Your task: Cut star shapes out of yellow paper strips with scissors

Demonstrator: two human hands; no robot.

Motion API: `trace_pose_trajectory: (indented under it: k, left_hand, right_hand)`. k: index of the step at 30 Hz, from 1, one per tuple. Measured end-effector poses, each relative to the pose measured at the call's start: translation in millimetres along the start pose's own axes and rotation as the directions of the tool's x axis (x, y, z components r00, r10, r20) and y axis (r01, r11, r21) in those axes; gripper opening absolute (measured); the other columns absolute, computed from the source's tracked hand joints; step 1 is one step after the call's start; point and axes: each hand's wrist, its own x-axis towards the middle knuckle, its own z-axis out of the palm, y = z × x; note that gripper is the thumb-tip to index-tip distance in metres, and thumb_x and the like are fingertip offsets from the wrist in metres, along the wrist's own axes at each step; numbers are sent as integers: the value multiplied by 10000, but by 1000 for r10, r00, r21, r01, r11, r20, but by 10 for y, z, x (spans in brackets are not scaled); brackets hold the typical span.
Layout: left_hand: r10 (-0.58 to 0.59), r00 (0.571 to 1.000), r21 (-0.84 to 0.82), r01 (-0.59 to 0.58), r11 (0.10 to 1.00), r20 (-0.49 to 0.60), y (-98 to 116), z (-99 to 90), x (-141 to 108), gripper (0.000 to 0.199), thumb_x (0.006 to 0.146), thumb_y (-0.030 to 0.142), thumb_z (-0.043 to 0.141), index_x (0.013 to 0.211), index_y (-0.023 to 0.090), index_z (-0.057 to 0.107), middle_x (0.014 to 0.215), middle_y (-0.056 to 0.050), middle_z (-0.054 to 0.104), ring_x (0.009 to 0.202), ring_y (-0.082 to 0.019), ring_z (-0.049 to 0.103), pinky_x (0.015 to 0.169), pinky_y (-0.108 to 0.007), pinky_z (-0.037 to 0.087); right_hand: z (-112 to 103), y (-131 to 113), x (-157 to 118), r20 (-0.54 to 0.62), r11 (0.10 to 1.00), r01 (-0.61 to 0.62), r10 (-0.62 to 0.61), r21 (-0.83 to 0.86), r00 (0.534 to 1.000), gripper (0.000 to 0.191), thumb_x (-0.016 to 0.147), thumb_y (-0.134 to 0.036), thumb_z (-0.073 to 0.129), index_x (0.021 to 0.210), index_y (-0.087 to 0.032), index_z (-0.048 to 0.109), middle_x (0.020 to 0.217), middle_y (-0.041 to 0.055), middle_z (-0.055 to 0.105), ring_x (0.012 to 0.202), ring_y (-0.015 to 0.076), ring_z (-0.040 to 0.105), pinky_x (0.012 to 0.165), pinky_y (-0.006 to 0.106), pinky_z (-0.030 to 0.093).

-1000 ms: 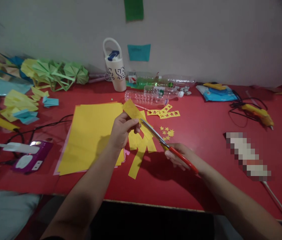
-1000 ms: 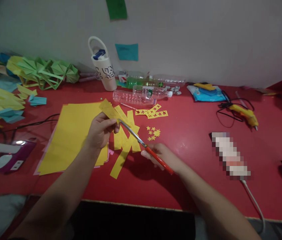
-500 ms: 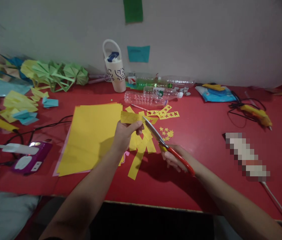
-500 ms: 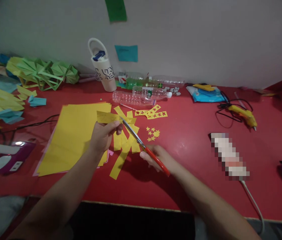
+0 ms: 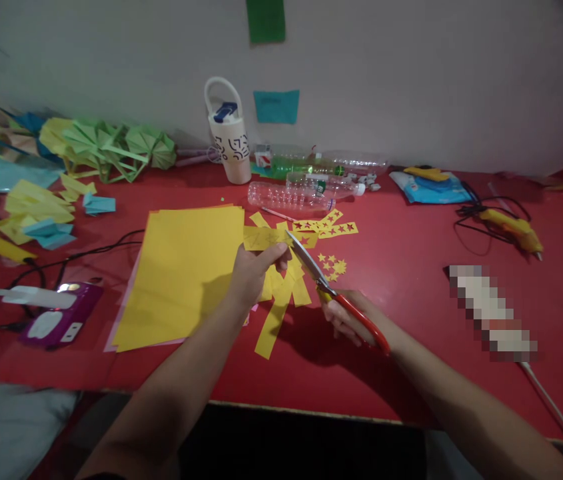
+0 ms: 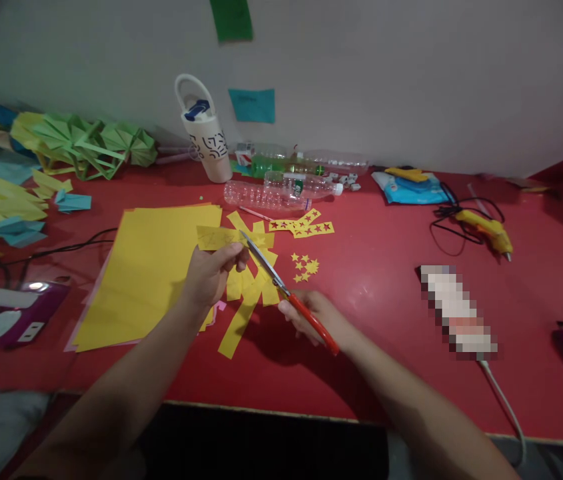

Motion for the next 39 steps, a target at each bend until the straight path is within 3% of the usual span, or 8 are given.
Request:
trace_pose_trajectory:
  k: [20,27,36,39]
  left_hand:
    - [-68,998,-42,67,997,-7,77,40,-4,152,680,267,684,590,164,618,523,12,599,458,-71,515,471,-223,439]
    - [-73,993,-112,63,992,-89,128,17,30,94,674,218,667,696,165,593,525,27,601,437,-64,501,454,-204,413]
    - [-16,990,-98,3,995,-139,115,-57,89,115,713,188,620,667,185,515,520,53,573,445,-49,529,450,-167,424]
    - [-15,992,-83,4,997,-127,110,-64,90,120,717,185,613,669,191,504,523,51,576,443,-53,535,449,-172,435]
  right_hand:
    - [2,-3,9,-33,999,-34,33,-26,999,539,763,-727,576,617,-232,423,336,-122,366,251,48,353,436,243,488]
    - [-33,-58,-2,-38,998,-46,44,-51,998,532,734,-719,604,612,-230,435,365,-103,392,272,51,373,317,195,353]
    - [-32,-90,-13,-16,994,-56,54,-92,998,527,734,-703,620,619,-227,424,375,-120,360,279,42,344,363,212,398]
    - [-66,-50,-15,-11,993,-33,32,-115,999,535,739,-715,610,634,-223,430,412,-99,400,306,49,382,342,199,361]
